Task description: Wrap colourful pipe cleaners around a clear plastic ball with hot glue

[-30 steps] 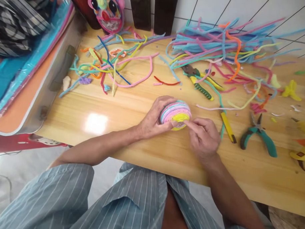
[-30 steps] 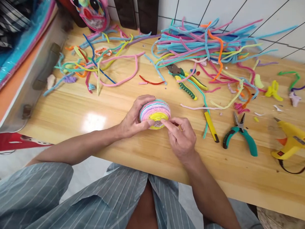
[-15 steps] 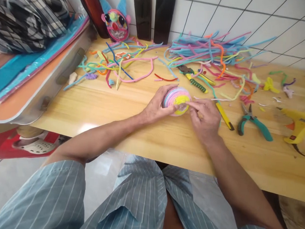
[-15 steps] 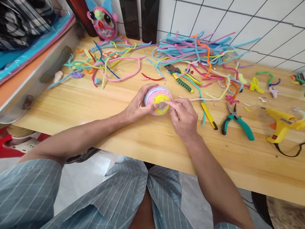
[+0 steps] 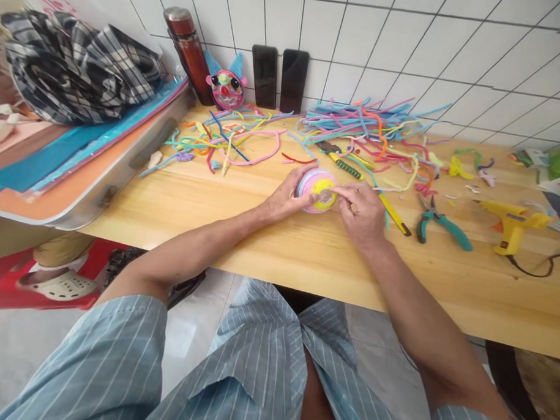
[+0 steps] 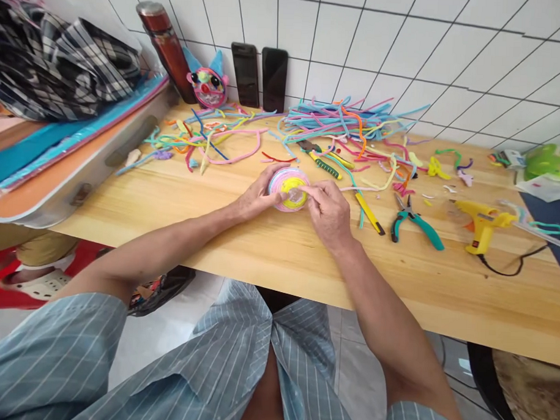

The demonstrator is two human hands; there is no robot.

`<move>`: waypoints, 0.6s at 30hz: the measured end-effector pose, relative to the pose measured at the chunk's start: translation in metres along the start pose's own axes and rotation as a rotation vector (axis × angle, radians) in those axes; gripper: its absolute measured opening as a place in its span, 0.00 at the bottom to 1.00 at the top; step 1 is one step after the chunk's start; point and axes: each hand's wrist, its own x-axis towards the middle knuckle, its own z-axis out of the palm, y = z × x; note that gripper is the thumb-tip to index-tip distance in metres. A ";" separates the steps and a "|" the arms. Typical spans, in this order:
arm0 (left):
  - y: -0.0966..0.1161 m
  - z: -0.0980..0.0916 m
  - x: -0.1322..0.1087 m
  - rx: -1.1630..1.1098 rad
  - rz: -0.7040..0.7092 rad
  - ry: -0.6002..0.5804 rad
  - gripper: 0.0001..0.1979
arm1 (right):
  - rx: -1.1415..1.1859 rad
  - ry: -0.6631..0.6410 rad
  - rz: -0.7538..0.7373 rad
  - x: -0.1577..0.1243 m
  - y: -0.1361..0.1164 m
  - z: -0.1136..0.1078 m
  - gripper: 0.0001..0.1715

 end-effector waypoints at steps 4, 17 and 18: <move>0.001 0.000 -0.002 0.019 -0.006 0.018 0.45 | -0.088 0.069 0.032 0.001 -0.004 -0.002 0.17; -0.002 0.007 -0.002 -0.043 -0.010 0.167 0.40 | -0.017 0.302 0.797 -0.034 0.052 -0.135 0.15; -0.003 0.006 -0.002 -0.042 -0.010 0.172 0.40 | -0.119 0.358 0.904 -0.047 0.065 -0.154 0.17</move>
